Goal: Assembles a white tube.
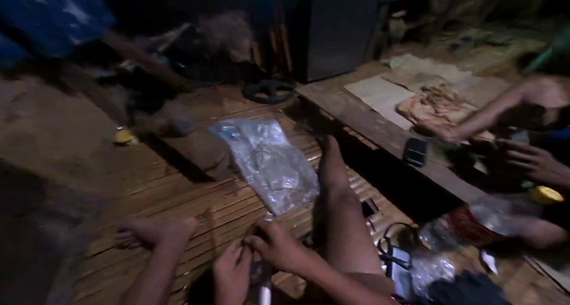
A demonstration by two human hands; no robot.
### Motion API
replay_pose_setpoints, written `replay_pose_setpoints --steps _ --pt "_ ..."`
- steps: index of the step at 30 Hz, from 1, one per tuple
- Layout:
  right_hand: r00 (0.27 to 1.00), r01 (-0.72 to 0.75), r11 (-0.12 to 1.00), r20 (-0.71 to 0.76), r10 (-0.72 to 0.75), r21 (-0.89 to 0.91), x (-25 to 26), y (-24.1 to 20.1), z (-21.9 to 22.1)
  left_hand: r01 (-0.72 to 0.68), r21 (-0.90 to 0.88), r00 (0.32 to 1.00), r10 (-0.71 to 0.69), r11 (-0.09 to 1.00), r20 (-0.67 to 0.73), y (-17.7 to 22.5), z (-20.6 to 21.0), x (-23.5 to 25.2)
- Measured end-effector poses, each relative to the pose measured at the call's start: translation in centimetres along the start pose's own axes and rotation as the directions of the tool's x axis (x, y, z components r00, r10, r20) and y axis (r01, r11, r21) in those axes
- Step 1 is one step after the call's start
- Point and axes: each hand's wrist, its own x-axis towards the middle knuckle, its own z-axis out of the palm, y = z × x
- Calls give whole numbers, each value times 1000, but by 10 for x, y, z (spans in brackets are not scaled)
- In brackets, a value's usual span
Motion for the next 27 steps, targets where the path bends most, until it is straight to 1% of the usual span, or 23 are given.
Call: replay_pose_setpoints --steps 3,6,11,15,16,19,23,27 --pt "1000 -23 999 -15 23 23 -5 1 -5 25 -19 1000 -25 1000 17 5 4 -2" --pt "999 -24 1000 -29 24 4 -9 -1 -8 50 -52 998 -49 997 30 5 8 -4" --pt "999 -24 1000 -48 24 6 -16 1 -9 31 -91 999 -29 995 29 1 7 -2" --pt "993 20 999 -117 -23 -26 -22 4 -5 5 -122 999 0 993 46 -4 4 -1" --pt "993 12 999 -119 -15 -34 -22 4 -5 8 -127 999 -2 992 44 -3 4 -1" --pt "995 -45 998 -96 42 -34 -22 0 -7 5 -116 999 0 993 41 0 3 -2" --pt "994 -71 996 -85 67 -45 -22 -1 -7 -6 -120 999 11 993 46 -1 1 -2" --pt "993 -79 996 -88 74 -51 -21 -1 -5 -9 -28 998 11 1000 62 -1 -4 -2"
